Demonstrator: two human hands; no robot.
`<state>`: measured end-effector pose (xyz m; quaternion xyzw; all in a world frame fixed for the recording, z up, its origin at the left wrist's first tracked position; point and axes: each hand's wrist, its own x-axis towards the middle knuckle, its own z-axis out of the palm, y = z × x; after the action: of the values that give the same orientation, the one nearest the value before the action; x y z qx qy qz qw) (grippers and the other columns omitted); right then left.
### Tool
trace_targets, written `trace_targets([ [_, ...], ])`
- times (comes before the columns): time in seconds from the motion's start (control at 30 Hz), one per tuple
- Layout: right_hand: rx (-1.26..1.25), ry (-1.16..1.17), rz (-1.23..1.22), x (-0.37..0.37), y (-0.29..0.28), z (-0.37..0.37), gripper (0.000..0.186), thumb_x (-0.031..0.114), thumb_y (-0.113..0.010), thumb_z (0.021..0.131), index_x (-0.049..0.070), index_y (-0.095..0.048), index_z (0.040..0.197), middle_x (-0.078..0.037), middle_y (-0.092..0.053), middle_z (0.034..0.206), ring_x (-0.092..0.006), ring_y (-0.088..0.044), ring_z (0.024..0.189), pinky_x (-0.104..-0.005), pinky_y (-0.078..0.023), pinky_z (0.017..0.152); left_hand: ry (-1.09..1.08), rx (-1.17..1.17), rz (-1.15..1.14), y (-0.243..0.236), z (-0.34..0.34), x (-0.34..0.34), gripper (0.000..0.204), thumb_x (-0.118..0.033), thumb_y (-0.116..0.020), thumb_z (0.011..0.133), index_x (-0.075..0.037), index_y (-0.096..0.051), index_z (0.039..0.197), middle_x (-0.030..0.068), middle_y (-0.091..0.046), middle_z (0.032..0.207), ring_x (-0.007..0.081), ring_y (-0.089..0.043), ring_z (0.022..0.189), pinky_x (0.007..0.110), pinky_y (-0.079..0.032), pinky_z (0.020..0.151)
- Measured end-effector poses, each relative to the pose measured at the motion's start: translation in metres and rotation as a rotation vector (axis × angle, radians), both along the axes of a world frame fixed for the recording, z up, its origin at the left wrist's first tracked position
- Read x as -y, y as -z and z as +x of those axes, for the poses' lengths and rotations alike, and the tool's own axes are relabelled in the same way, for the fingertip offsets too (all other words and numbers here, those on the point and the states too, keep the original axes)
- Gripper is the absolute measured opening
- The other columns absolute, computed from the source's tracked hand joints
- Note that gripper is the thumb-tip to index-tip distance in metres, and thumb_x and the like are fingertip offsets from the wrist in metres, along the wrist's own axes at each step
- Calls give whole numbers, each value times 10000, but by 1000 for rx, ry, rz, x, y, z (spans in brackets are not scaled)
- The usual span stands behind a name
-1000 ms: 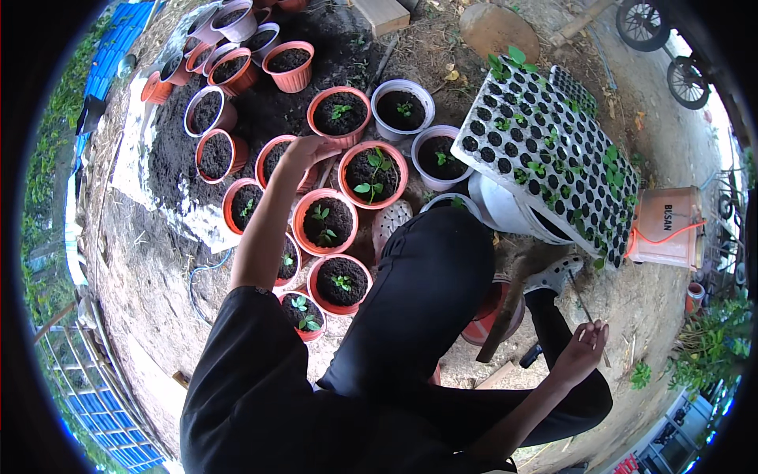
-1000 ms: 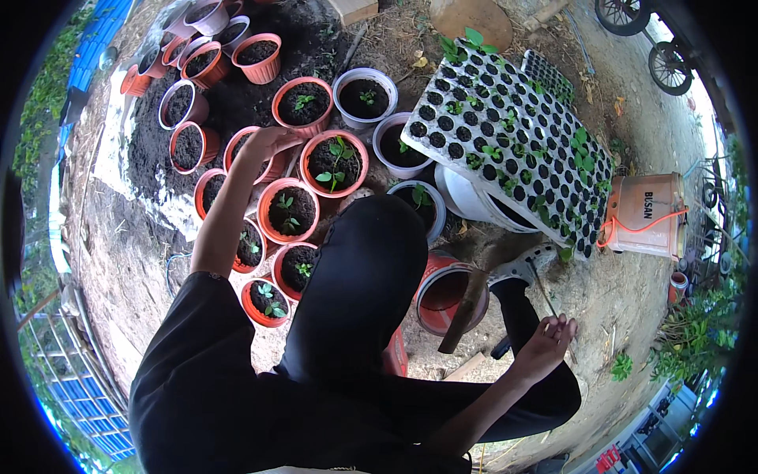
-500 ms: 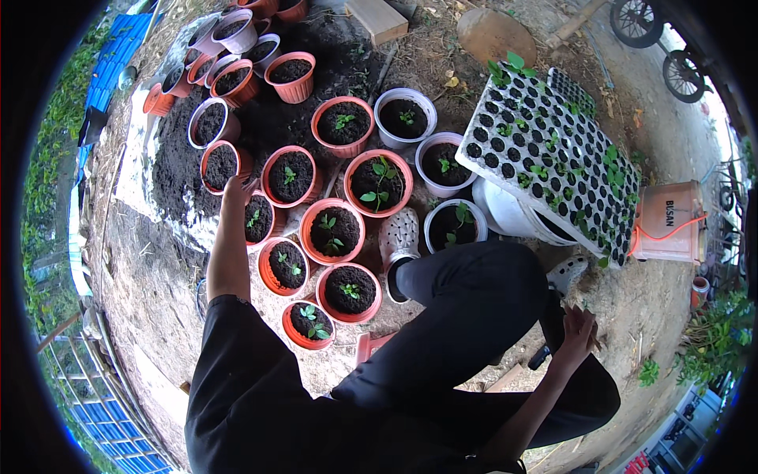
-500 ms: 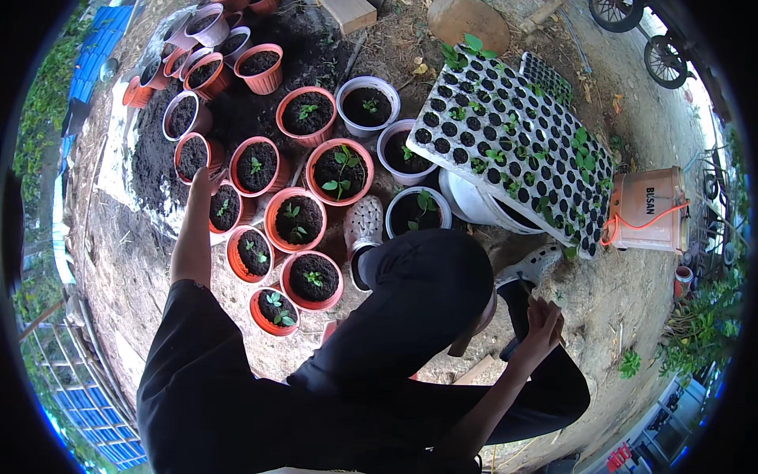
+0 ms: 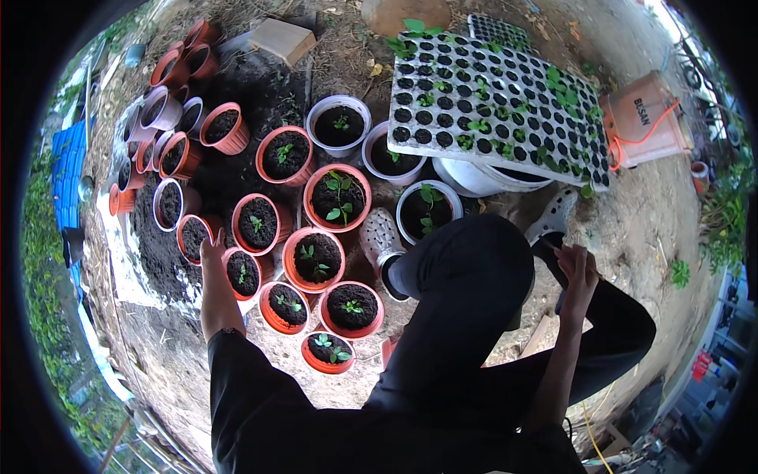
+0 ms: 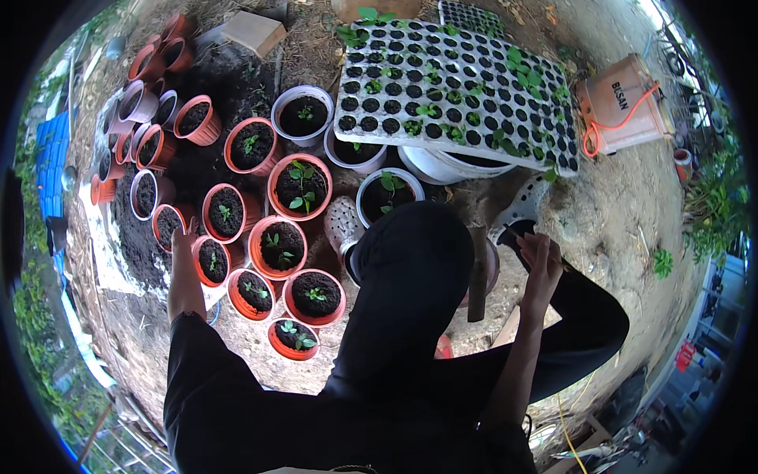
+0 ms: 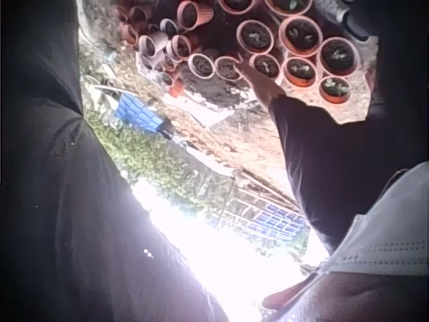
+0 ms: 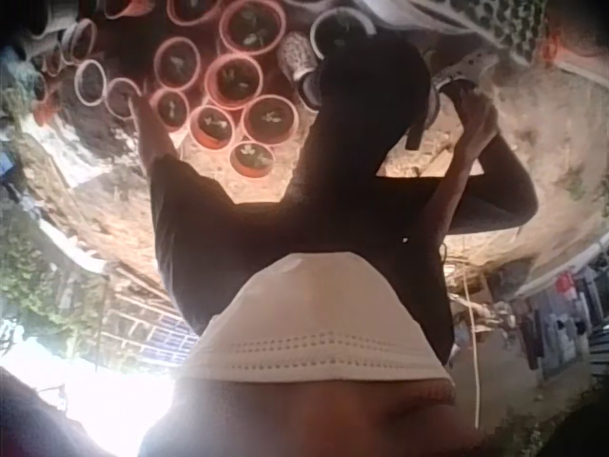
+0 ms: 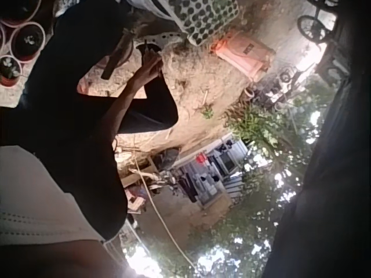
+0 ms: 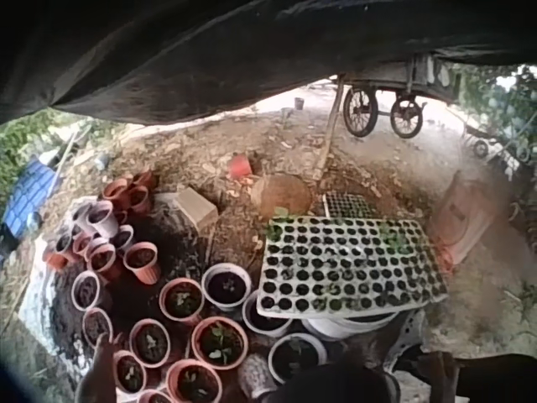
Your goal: Transplanting seedlings from a tray into individual plastic pots filled with soil using a stick.
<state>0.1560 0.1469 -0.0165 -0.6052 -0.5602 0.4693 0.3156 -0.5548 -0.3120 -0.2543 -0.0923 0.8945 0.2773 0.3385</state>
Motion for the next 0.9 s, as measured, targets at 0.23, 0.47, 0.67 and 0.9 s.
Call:
trace_targets([
  [0.23,100,-59,-33,3,-3,-9,451,377,-476,1094,-30,-616,1227,-146,-714,1129,-233,-721,1074,-343,-541,931,471,-272,-678,-27,27,18,584,-395,-507,987,151,-557,1189,325,-597,1222,461,-598,1154,477,-549,954],
  [0.47,103,-87,-36,7,-6,-22,438,386,-500,1086,-15,-617,1218,-146,-716,1135,-223,-717,1073,-347,-529,936,270,-693,-527,34,-6,95,895,-758,-576,883,121,-686,758,346,-654,723,521,-677,748,563,-540,669],
  [0.67,54,-62,69,10,5,-45,337,305,-602,1050,-7,-656,1164,-99,-734,1084,-163,-699,1025,-291,-522,881,323,-928,-513,-12,-13,154,657,-545,-657,956,82,-665,759,242,-641,649,458,-622,610,518,-506,592],
  [0.9,207,-85,286,17,10,-34,234,142,-694,964,7,-647,1148,-96,-694,946,-116,-641,885,-281,-511,808,375,-970,-125,-74,63,64,486,-396,-675,982,76,-563,1003,253,-684,899,400,-709,827,474,-580,720],
])
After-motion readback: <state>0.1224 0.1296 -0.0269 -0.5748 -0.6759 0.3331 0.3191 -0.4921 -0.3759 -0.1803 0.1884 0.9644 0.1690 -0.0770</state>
